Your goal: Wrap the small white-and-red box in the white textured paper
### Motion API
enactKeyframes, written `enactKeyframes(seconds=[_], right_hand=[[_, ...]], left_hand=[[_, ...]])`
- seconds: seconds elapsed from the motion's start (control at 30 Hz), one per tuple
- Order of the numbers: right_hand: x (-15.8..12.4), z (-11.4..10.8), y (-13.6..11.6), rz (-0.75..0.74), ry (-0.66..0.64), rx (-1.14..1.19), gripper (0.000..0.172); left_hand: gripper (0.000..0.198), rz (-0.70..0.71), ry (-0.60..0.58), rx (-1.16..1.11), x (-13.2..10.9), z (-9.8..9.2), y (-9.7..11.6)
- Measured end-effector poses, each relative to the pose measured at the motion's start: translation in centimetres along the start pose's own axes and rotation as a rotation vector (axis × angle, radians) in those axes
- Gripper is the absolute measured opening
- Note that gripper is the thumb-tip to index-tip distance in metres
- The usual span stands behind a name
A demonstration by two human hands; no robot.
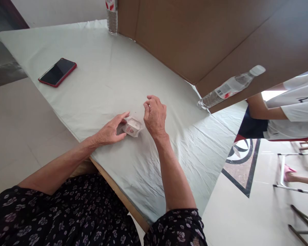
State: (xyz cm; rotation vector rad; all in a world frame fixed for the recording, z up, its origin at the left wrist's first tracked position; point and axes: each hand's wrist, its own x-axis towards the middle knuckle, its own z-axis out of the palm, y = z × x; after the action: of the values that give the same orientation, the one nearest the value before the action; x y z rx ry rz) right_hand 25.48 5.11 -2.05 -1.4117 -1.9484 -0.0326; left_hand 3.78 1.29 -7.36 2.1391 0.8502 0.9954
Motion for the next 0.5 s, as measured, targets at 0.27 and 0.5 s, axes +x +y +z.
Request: enactKeyframes(seconds=[0.27, 0.5], right_hand=[[2.4, 0.5, 1.5, 0.046, 0.017, 0.026, 0.015], [3.0, 1.4, 3.8, 0.145, 0.038, 0.137, 0.013]], left_hand=[[0.087, -0.028, -0.054, -0.065, 0.0, -0.6, 0.7], [0.072, -0.067, -0.057, -0.175, 0.1, -1.1, 1.1]])
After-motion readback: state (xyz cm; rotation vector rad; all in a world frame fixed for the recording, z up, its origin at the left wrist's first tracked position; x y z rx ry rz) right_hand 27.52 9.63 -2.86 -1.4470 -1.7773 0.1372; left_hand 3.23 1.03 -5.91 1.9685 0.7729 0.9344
